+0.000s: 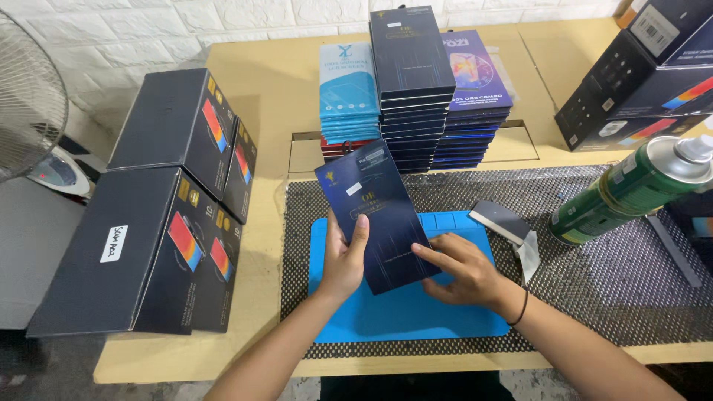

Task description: The person unboxes a replacement smartphone screen assembly, removes it from its packaging, and cleans its surface with a cloth and a scraper tool.

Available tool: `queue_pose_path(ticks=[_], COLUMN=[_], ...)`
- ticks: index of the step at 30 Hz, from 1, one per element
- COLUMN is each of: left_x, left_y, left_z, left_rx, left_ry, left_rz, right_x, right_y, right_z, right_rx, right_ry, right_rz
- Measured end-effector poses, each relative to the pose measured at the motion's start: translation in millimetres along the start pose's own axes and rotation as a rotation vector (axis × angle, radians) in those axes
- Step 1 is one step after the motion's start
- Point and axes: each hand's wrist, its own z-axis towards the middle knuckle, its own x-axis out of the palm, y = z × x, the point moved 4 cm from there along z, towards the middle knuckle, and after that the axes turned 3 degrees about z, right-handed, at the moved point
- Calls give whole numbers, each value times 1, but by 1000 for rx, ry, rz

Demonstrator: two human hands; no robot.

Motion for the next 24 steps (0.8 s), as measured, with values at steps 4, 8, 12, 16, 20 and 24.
queue_pose_path(ticks=[4,8,12,16,20,24], left_x=[1,4,2,5,2,-2], left_y=[-1,-7,-5,-5,3,15], left_z=[0,1,2,2,3,4], left_rx=[-4,22,25,-15,-36,-148], left_ry=[22,43,49,53,54,35], left_rz=[-12,1,11,30,40,-41], right_x=[-2,-1,2,-1,-7,-13], right_y=[1,-1,-7,-3,-2,6], right_z=[2,1,-8,4,11,15], right_rx=[29,26,25,48,29,-52], right_ry=[-42,-82,-85,-22,74,234], right_rz=[38,21,5,-5,-45,-14])
